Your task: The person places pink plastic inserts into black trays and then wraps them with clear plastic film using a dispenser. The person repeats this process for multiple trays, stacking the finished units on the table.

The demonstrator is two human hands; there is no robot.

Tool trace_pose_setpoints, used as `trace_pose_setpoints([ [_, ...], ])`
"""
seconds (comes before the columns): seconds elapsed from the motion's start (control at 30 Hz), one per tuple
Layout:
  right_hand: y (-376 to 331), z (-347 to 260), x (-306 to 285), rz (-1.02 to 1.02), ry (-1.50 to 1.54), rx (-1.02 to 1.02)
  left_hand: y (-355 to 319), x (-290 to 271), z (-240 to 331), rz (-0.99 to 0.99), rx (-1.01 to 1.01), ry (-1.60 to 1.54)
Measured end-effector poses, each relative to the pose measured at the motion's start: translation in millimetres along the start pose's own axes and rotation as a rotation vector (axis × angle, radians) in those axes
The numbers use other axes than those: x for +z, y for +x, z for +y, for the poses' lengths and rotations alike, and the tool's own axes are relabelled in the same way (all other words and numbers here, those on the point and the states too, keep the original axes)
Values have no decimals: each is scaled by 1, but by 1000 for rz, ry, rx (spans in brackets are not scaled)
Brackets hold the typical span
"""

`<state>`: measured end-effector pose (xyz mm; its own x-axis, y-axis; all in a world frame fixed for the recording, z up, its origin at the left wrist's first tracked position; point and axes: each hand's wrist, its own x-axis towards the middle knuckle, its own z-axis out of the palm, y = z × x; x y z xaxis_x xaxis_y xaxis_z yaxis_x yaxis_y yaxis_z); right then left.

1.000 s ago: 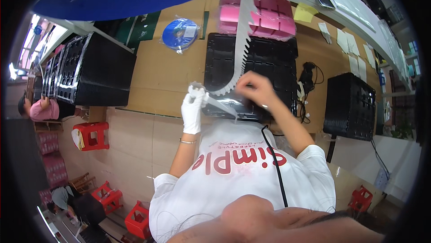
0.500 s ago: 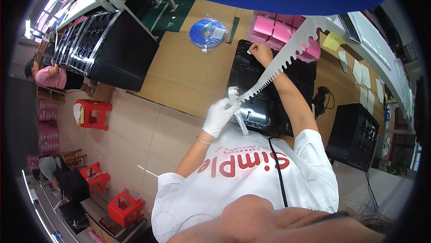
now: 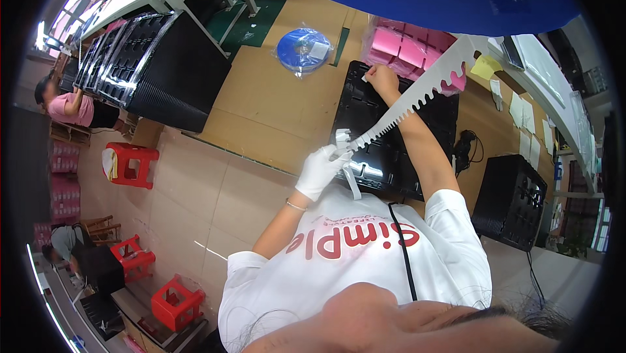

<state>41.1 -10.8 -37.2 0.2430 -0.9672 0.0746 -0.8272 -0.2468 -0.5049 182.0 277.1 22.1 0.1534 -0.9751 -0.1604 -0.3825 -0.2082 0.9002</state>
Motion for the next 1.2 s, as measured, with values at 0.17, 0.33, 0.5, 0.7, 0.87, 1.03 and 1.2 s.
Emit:
trace_pose_setpoints([
  [0.17, -9, 4, -10, -223, 269, -64, 0, -4, 6, -20, -43, -64],
  [0.33, -47, 47, -26, -89, 1051, 68, 1, -1, 4, 51, -99, -369],
  [0.5, -160, 38, -60, -269, 1773, 333, 3, -2, 4, 86, -292, -661],
  [0.7, -232, -45, -21, -365, 919, 230, 2, 7, -8, 124, -271, -647],
  [0.87, -237, -56, -17, -297, 890, 203, -2, 11, -10, 138, -268, -671],
  [1.03, -234, -63, -28, -266, 778, 94, -7, 6, -1, 115, -285, -738],
  [1.2, -240, -66, -30, -27, 671, -408, -5, 8, -21, 170, -240, -754],
])
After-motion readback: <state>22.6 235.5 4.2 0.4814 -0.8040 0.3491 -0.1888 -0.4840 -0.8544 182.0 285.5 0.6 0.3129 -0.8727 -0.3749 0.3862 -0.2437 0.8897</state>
